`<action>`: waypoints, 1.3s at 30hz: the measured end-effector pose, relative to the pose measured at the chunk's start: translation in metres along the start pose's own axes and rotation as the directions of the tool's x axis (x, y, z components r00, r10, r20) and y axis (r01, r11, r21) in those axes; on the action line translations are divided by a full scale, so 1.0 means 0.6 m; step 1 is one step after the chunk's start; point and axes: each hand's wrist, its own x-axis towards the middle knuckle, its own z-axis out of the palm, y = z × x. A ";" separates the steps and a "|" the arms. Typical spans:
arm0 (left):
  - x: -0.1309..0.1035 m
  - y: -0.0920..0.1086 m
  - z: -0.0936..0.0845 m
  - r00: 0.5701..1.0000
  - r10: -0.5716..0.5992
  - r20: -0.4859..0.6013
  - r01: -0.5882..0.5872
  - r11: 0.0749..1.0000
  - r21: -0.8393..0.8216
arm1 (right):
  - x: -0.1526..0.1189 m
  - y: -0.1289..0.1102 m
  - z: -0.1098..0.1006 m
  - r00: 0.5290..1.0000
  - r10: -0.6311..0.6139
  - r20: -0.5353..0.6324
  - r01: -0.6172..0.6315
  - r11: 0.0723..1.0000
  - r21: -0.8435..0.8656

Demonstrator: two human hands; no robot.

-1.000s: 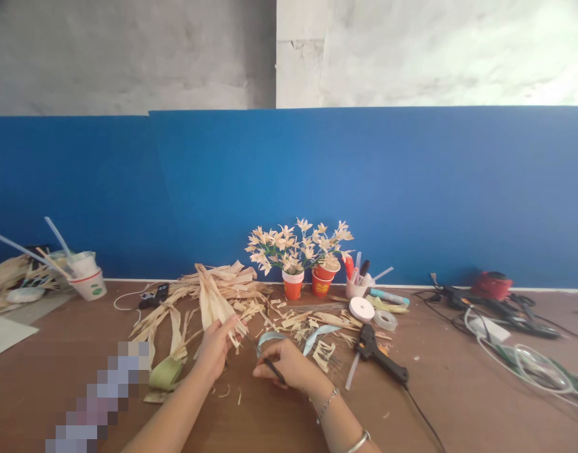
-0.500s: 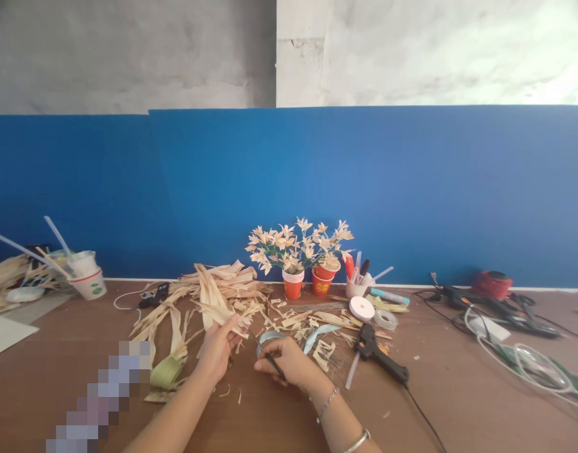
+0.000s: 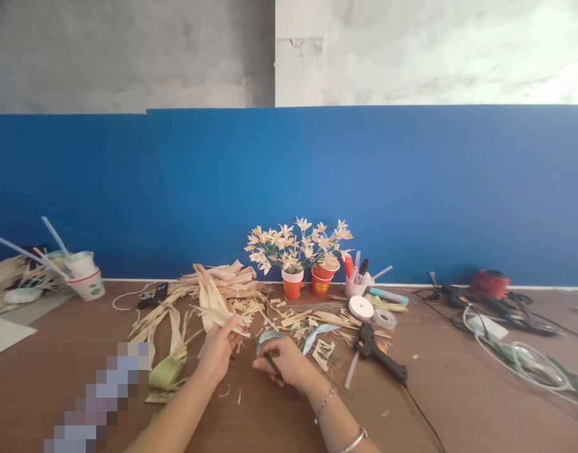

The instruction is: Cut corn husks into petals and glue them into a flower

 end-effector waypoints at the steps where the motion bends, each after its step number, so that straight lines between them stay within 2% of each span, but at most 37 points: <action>1: 0.000 -0.001 0.000 1.000 0.002 -0.002 -0.002 1.000 -0.001 | 0.001 0.001 0.000 1.000 0.002 -0.003 -0.002 1.000 0.003; 14: -0.006 0.006 -0.002 1.000 -0.010 0.021 0.010 1.000 -0.011 | 0.003 0.008 0.004 1.000 -0.018 -0.009 0.018 0.999 0.037; 22: 0.003 0.006 -0.011 0.998 0.059 0.021 -0.059 0.997 0.040 | -0.015 0.008 -0.038 0.981 0.057 0.183 -0.072 0.994 0.078; 26: 0.003 0.003 -0.013 0.993 0.102 0.060 -0.110 0.984 0.143 | -0.015 0.014 -0.050 0.980 0.015 0.199 -0.049 0.984 0.170; 32: -0.002 0.003 -0.012 0.981 0.101 0.168 -0.154 0.927 0.342 | -0.014 0.018 -0.052 0.981 0.080 0.176 -0.097 0.991 0.088; 39: -0.002 0.006 -0.013 0.979 0.085 0.183 -0.145 0.928 0.344 | -0.018 0.016 -0.055 0.984 0.068 0.166 -0.076 0.996 0.041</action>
